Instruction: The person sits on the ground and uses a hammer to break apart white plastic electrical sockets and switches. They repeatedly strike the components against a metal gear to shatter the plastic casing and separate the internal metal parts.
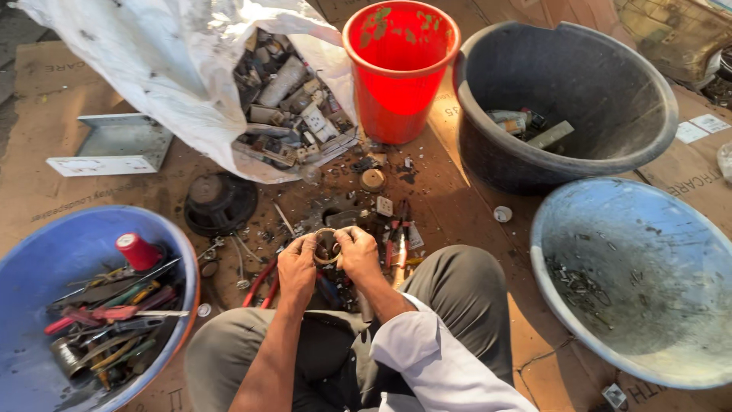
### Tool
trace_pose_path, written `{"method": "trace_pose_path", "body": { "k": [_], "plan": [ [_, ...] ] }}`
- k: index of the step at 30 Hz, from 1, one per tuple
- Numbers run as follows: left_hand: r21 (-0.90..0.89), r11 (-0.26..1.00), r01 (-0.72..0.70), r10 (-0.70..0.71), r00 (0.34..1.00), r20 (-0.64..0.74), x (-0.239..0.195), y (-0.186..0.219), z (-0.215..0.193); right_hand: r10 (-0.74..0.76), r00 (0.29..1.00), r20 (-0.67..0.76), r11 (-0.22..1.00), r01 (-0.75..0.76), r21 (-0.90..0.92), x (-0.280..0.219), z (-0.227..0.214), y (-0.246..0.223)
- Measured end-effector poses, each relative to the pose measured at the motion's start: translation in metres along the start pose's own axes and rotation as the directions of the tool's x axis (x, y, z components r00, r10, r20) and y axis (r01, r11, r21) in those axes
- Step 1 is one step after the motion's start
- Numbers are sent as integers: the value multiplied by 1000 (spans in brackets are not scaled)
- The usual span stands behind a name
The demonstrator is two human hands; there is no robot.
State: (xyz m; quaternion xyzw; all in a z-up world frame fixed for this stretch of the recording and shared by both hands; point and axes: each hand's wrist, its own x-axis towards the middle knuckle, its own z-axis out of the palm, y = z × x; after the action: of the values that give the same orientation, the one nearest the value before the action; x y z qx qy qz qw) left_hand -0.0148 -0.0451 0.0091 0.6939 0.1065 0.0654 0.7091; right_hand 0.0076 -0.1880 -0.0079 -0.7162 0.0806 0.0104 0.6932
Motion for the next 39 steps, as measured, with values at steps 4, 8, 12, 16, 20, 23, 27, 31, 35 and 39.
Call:
{"method": "trace_pose_path", "body": {
  "k": [4, 8, 12, 16, 20, 23, 27, 31, 35, 39],
  "plan": [
    [86, 987, 139, -126, 982, -138, -10, -21, 2, 87, 993, -78, 981, -72, 180, 37, -34, -36],
    [233, 951, 205, -152, 963, -224, -5, -43, -18, 144, 967, -208, 871, -25, 491, 119, -112, -118],
    [422, 874, 242, -136, 955, -265, 20, -53, -16, 244, 899, -364, 743, 67, 665, 153, -181, -154],
    [531, 801, 277, -162, 954, -253, 38, -50, -5, 31, 982, -187, 982, 5, 188, 157, -150, -92],
    [644, 765, 2, 70, 994, -86, 38, -52, -5, 174, 981, 89, 709, -62, -702, 176, -104, 25],
    [593, 791, 149, -132, 989, -72, 50, -48, -6, 268, 963, 29, 482, -108, -870, 193, -108, 86],
    [538, 794, 285, -292, 954, -74, 65, -44, -12, 281, 960, -14, 456, -146, -878, 201, -105, 97],
    [414, 880, 233, -186, 971, -152, 73, -37, -11, 252, 954, 160, 770, -98, -630, 197, -90, 17],
    [115, 957, 267, -264, 964, -46, 69, -16, -10, 224, 881, 416, 972, -233, -30, 145, -66, -58],
    [-507, 711, 488, -339, 869, 360, 54, -3, -6, 100, 832, 546, 979, -180, 95, 72, -32, -60]
  ]
}}
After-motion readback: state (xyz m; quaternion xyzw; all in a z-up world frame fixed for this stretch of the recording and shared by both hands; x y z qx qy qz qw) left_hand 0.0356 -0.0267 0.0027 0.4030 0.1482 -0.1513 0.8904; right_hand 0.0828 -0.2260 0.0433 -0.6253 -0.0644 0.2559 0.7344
